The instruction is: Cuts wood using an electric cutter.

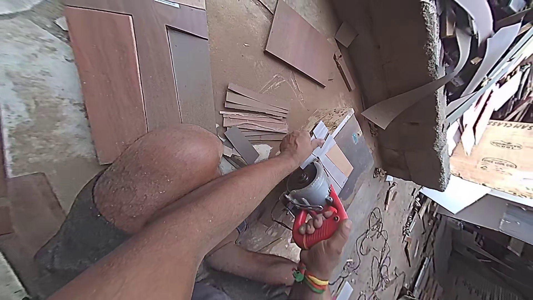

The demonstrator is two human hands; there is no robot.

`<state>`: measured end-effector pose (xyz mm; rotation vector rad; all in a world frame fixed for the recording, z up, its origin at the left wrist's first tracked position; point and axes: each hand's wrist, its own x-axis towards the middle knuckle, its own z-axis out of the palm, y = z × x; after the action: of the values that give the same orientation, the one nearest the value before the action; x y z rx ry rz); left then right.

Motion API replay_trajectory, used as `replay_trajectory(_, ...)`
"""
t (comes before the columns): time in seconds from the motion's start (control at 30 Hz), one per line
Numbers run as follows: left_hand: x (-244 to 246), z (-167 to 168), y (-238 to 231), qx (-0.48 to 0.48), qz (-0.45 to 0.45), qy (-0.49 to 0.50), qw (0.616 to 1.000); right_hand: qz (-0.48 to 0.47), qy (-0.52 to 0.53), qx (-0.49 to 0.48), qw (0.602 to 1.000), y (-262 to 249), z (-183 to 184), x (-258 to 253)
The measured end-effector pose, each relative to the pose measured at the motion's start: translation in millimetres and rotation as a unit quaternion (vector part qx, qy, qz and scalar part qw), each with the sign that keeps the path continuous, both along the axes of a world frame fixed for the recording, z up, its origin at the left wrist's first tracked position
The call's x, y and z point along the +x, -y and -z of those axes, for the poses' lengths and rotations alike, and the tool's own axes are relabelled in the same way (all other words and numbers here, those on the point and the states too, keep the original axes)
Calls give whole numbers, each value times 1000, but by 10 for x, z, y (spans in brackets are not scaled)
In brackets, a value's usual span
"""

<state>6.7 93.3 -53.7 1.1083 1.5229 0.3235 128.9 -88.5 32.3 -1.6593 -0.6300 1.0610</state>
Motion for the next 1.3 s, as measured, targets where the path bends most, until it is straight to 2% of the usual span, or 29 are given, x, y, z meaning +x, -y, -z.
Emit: replay_trajectory(1.3,-19,-14,6,0,-8,14,1000,-7,5,10,1000,-199,3,36)
